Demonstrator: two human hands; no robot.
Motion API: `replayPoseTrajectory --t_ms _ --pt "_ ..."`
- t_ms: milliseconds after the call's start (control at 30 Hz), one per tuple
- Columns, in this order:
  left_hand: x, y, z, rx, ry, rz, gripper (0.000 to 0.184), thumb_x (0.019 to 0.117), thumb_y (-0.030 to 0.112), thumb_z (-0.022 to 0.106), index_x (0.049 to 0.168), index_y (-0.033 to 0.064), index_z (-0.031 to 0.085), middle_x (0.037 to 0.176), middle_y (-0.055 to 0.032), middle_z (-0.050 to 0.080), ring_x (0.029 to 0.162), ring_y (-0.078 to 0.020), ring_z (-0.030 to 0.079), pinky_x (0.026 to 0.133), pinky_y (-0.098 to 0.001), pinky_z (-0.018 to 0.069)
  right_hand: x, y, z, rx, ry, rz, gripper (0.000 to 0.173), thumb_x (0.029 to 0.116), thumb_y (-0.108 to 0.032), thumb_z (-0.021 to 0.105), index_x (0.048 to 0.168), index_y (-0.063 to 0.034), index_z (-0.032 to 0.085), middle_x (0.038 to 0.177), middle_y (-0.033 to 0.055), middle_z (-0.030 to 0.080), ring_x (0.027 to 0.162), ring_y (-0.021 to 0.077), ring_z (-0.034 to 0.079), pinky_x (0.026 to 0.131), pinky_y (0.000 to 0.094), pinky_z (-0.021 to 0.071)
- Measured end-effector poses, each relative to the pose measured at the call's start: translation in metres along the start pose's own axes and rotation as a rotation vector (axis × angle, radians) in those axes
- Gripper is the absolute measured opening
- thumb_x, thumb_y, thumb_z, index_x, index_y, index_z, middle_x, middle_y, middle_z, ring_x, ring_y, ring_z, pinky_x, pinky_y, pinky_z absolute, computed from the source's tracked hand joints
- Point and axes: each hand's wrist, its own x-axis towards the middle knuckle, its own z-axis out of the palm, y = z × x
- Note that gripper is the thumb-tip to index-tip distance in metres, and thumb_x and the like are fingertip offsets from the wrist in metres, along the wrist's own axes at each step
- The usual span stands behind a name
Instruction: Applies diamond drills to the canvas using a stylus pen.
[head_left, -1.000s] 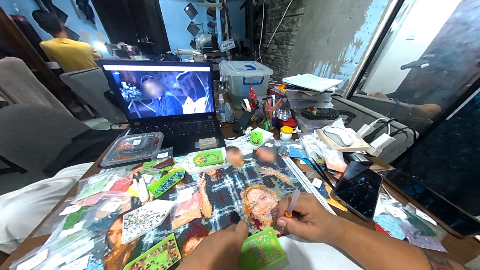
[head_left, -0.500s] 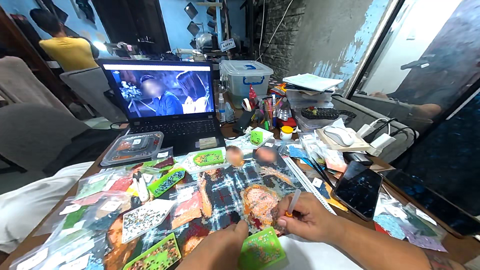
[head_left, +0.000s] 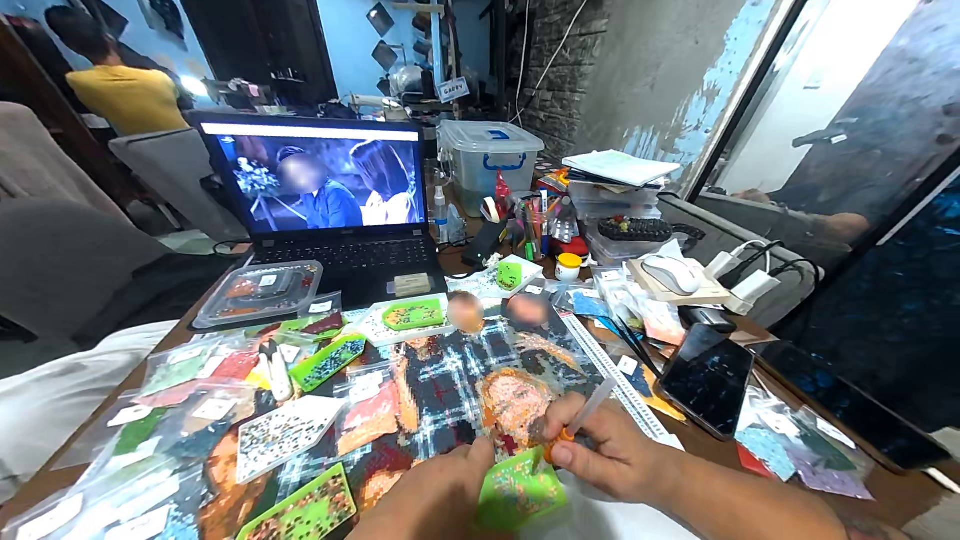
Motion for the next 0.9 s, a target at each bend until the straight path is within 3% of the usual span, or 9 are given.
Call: replayPoseTrajectory --t_ms 200,900 --pt "0.0010 -0.0020 0.0026 -0.018 0.043 0.024 0.058 0.0930 0.037 0.076 0.129 -0.0036 0.054 0.112 -0.0264 0.066 0.103 -0.0427 0.068 0.089 -0.0587 0.0538 -0.0007 0.0002 0.0026 -0.024 -0.057 -0.028 0.029 0.1094 -0.028 0.049 0.106 0.0000 0.056 0.088 0.0109 0.061 0.079 0.0064 0.060 0.074 0.0164 0.0504" --pt "0.0024 -0.0039 0.0056 -0.022 0.088 0.045 0.058 0.0946 0.036 0.074 0.132 -0.0041 0.054 0.113 -0.0266 0.066 0.103 -0.0425 0.068 0.088 -0.0586 0.0543 0.0010 0.0006 0.0040 -0.068 -0.087 0.000 0.031 0.1075 -0.028 0.054 0.101 0.0015 0.060 0.081 0.0102 0.060 0.070 0.0070 0.055 0.067 0.0167 0.0471"
